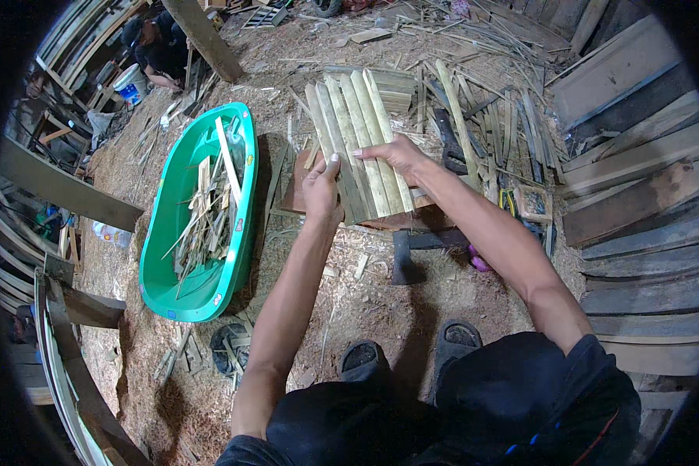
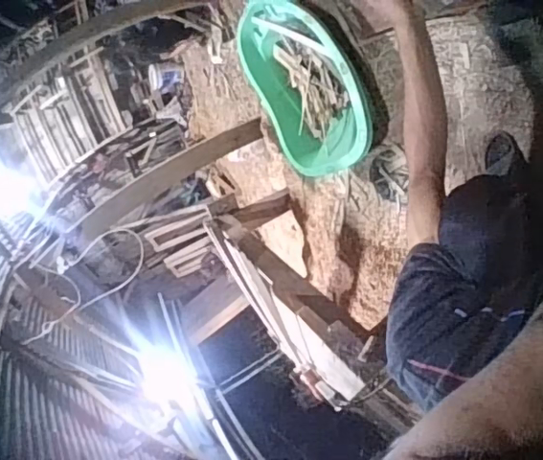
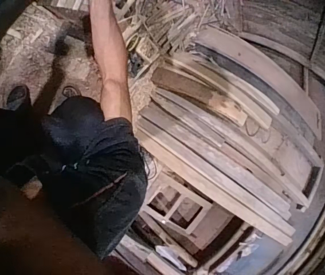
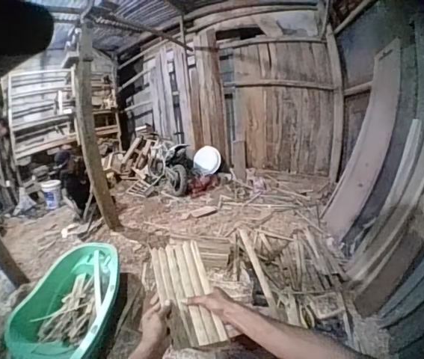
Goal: Cutting and assembling small wooden strips to create a miniature fence structure.
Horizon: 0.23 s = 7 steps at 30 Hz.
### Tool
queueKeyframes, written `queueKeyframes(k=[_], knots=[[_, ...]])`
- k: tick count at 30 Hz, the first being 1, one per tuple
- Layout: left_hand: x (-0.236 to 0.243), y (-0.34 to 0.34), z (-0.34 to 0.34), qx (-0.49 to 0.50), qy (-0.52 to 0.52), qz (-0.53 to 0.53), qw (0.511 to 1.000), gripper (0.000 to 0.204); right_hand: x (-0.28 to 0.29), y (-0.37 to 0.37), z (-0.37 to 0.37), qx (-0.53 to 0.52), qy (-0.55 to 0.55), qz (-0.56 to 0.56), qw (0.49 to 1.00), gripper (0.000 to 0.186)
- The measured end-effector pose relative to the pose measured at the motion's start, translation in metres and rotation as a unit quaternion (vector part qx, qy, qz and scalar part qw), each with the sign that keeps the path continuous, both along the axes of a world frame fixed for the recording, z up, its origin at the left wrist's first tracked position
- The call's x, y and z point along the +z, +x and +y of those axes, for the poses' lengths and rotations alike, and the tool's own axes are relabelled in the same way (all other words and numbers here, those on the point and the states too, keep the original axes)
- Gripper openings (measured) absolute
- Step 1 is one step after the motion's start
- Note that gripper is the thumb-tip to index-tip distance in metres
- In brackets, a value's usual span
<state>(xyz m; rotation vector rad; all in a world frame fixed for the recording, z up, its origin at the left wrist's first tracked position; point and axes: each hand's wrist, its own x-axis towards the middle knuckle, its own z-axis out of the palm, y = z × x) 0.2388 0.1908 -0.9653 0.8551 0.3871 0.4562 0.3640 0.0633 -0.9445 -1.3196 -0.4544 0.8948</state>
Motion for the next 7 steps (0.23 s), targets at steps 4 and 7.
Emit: queueKeyframes(k=[4, 7], knots=[[0.0018, 0.001, -0.0002, 0.006, 0.019, 0.013, 1.0, 0.025, -0.0004, 0.0003, -0.0001, 0.001, 0.009, 0.022, 1.0, 0.059], [0.0006, 0.001, 0.0012, 0.008, 0.027, 0.009, 1.0, 0.027, 0.0054, -0.0044, 0.0008, -0.009, 0.02, 0.027, 0.999, 0.058]])
